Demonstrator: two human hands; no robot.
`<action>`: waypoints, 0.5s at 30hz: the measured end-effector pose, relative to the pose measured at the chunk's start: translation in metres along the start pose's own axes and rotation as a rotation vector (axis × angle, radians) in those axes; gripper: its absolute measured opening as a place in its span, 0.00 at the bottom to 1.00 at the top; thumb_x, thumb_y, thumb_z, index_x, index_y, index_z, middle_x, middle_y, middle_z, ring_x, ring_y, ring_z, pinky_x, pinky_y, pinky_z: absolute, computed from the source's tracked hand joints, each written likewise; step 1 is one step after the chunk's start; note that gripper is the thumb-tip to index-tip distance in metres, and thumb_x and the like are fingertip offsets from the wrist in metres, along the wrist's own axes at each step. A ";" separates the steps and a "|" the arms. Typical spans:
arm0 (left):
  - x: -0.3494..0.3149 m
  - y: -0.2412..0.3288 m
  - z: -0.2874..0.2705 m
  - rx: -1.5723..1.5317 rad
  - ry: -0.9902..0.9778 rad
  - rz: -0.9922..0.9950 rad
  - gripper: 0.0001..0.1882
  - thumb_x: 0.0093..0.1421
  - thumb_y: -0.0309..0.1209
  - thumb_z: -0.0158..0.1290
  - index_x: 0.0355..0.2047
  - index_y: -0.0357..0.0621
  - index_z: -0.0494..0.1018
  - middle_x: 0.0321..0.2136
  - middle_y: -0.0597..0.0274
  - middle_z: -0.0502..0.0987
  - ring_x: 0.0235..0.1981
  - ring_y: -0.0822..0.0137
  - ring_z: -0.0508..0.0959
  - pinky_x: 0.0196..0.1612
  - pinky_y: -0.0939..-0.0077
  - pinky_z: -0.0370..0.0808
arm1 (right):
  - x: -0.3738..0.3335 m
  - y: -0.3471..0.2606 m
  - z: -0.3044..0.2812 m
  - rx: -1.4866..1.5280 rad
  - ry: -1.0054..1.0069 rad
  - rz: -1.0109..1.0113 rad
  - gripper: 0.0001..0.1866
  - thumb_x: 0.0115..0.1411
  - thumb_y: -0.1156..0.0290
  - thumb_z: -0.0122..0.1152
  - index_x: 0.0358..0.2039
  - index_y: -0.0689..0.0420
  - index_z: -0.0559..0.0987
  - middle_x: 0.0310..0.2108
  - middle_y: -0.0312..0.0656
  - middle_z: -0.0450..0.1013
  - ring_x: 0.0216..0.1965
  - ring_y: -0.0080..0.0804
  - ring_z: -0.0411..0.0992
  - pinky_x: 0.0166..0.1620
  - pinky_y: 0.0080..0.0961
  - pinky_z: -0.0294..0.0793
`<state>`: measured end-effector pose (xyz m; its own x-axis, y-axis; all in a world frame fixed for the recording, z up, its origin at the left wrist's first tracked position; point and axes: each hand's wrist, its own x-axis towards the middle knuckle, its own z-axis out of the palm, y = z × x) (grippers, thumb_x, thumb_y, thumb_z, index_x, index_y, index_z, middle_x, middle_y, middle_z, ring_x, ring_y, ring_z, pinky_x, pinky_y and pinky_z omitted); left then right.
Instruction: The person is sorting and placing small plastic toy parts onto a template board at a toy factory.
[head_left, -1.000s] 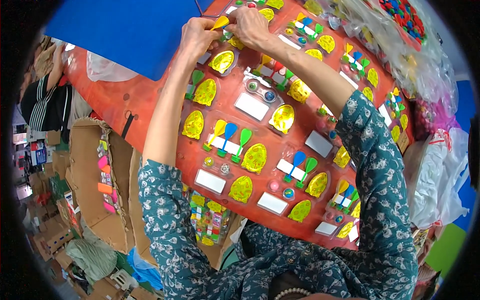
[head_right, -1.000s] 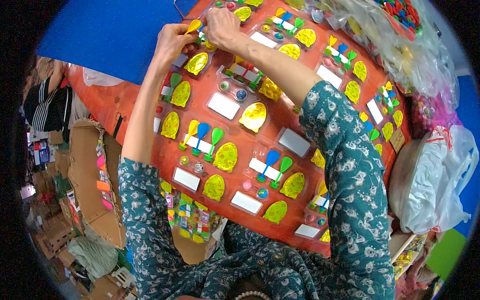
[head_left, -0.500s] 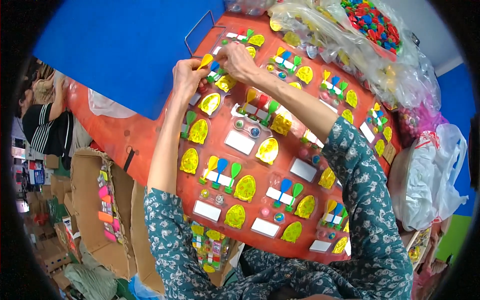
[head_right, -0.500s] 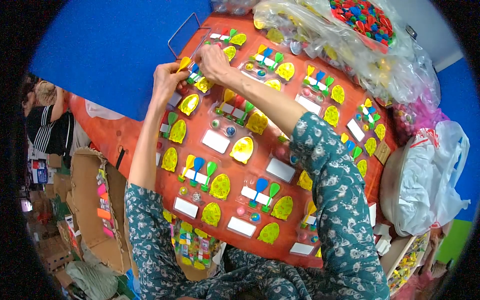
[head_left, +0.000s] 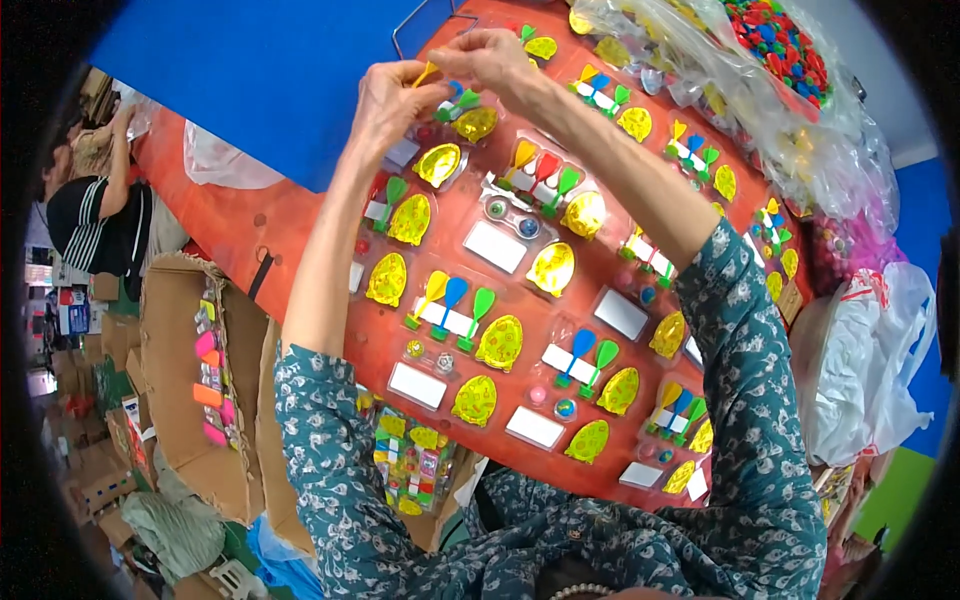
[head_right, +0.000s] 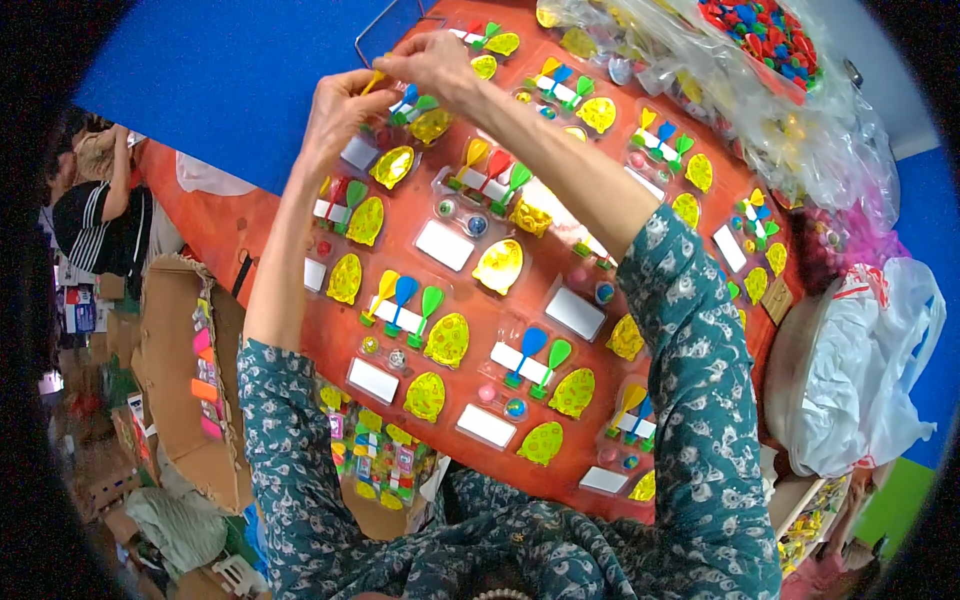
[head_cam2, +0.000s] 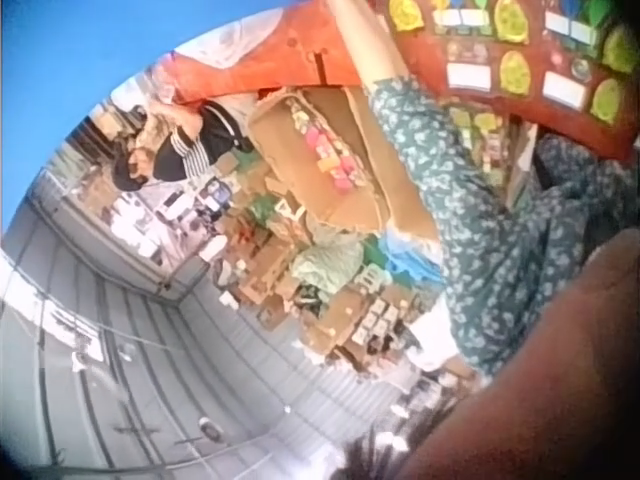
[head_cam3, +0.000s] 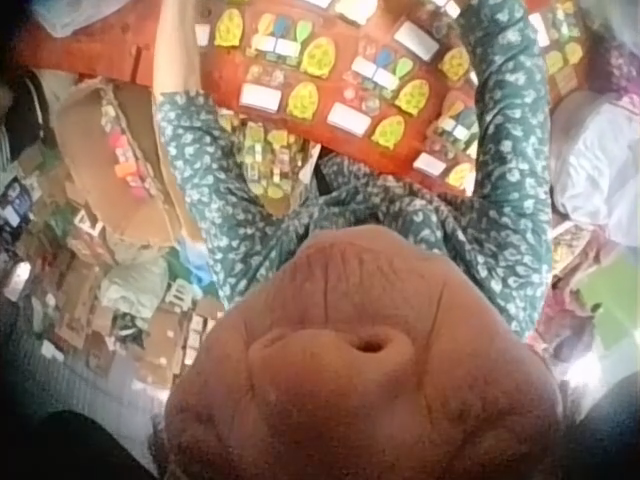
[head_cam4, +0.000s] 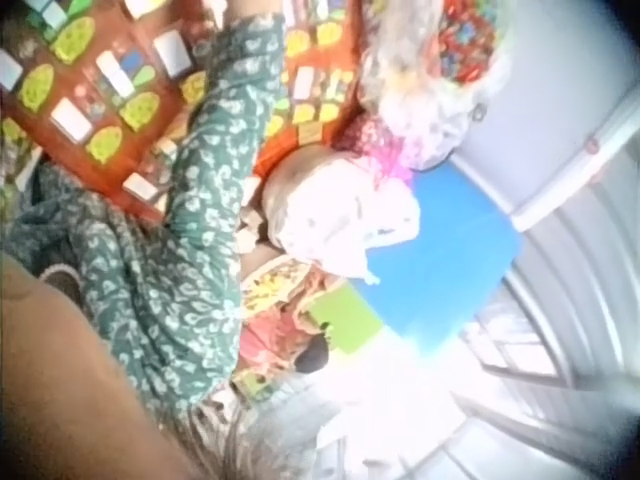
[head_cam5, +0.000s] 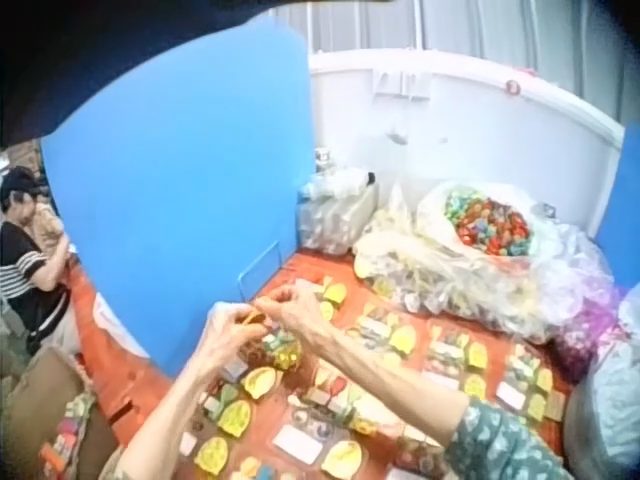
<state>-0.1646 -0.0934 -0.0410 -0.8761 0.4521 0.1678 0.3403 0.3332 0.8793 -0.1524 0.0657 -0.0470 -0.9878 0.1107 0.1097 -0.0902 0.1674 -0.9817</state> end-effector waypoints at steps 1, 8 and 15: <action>0.002 -0.001 -0.004 0.006 -0.021 0.003 0.14 0.47 0.31 0.62 0.32 0.35 0.77 0.20 0.65 0.77 0.21 0.77 0.76 0.21 0.82 0.70 | 0.005 -0.001 -0.004 0.034 -0.030 0.049 0.16 0.46 0.61 0.70 0.31 0.58 0.80 0.24 0.33 0.74 0.24 0.20 0.70 0.25 0.16 0.66; -0.008 -0.014 -0.016 0.351 0.216 0.128 0.20 0.46 0.30 0.60 0.39 0.32 0.75 0.32 0.49 0.79 0.32 0.60 0.80 0.33 0.72 0.76 | 0.032 0.018 -0.001 -0.135 0.122 -0.050 0.13 0.50 0.63 0.63 0.25 0.61 0.75 0.17 0.40 0.70 0.18 0.29 0.70 0.24 0.30 0.73; -0.009 -0.028 -0.004 0.459 0.200 0.198 0.11 0.51 0.30 0.54 0.32 0.36 0.77 0.29 0.47 0.78 0.30 0.52 0.78 0.34 0.66 0.73 | 0.020 0.028 0.035 -0.709 0.253 -0.085 0.20 0.47 0.54 0.66 0.23 0.61 0.81 0.20 0.49 0.75 0.25 0.43 0.75 0.32 0.39 0.72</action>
<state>-0.1672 -0.1101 -0.0655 -0.8128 0.3914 0.4315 0.5806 0.6055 0.5444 -0.1796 0.0388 -0.0780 -0.9140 0.2765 0.2968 0.0231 0.7660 -0.6424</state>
